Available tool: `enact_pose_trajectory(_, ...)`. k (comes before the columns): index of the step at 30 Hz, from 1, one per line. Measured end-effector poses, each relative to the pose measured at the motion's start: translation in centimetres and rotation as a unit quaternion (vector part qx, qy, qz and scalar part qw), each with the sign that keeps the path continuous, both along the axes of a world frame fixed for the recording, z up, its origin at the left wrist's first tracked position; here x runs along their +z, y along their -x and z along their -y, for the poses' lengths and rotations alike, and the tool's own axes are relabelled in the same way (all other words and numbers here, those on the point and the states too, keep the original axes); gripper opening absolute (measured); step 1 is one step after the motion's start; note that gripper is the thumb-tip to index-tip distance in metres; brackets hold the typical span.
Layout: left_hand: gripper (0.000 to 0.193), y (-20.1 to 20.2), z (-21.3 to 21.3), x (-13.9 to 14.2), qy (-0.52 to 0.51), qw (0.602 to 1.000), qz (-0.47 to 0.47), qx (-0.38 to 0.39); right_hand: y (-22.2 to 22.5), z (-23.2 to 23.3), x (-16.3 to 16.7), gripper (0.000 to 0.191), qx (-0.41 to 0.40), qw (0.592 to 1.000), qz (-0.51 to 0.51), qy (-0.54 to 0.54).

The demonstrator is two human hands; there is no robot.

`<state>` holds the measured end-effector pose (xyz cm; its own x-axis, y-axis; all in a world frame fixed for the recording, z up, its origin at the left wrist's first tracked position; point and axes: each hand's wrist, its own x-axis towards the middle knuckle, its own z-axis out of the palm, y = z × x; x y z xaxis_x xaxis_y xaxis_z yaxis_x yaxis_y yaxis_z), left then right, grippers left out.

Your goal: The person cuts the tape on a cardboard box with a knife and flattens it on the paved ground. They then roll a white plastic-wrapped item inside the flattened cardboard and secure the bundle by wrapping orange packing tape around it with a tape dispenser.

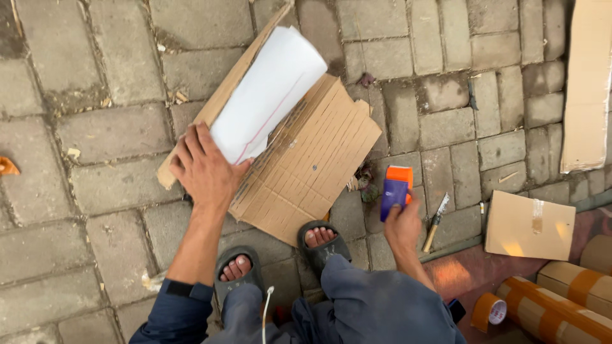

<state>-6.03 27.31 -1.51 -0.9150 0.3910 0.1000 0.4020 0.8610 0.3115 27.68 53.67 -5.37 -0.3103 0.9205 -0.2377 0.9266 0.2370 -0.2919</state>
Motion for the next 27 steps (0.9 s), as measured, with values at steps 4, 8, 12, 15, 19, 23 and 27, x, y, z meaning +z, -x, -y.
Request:
enact_pose_trajectory(4, 0.123, -1.6, -0.3, -1.1, 0.025, 0.998, -0.054, -0.004, -0.1, -1.6, 3.0, 0.064, -0.025, 0.927, -0.361, 0.098)
enact_pose_trajectory(8, 0.120, -2.6, -0.3, -2.9, 0.028, 0.992, -0.124, 0.004, 3.6, -1.9, 7.0, 0.078, -0.023, 0.762, -0.552, 0.337)
enact_pose_trajectory(12, 0.125, -2.6, -0.4, -3.7, 0.065, 0.990, -0.123, 0.021, 10.5, 0.5, 10.1, 0.089, 0.119, 0.789, -0.463, 0.386)
enact_pose_trajectory(15, 0.124, -2.7, -0.3, -2.9, 0.059, 0.990, -0.125, 0.021, 16.6, 2.3, 11.5, 0.083, 0.167, 0.734, -0.437, 0.493)
enact_pose_trajectory(19, 0.113, -2.5, 1.1, -0.1, 0.030, 0.994, -0.102, -0.006, 24.1, 4.4, 13.0, 0.087, 0.228, 0.751, -0.376, 0.492)
enact_pose_trajectory(23, 0.072, -0.5, 2.8, 2.0, -0.107, 0.987, 0.121, -0.006, 28.6, 5.7, 15.2, 0.078, 0.313, 0.799, -0.268, 0.439)
enact_pose_trajectory(27, 0.038, 2.5, 3.4, 1.4, -0.258, 0.929, 0.259, 0.059, 30.0, 7.7, 16.9, 0.076, 0.427, 0.821, -0.177, 0.336)
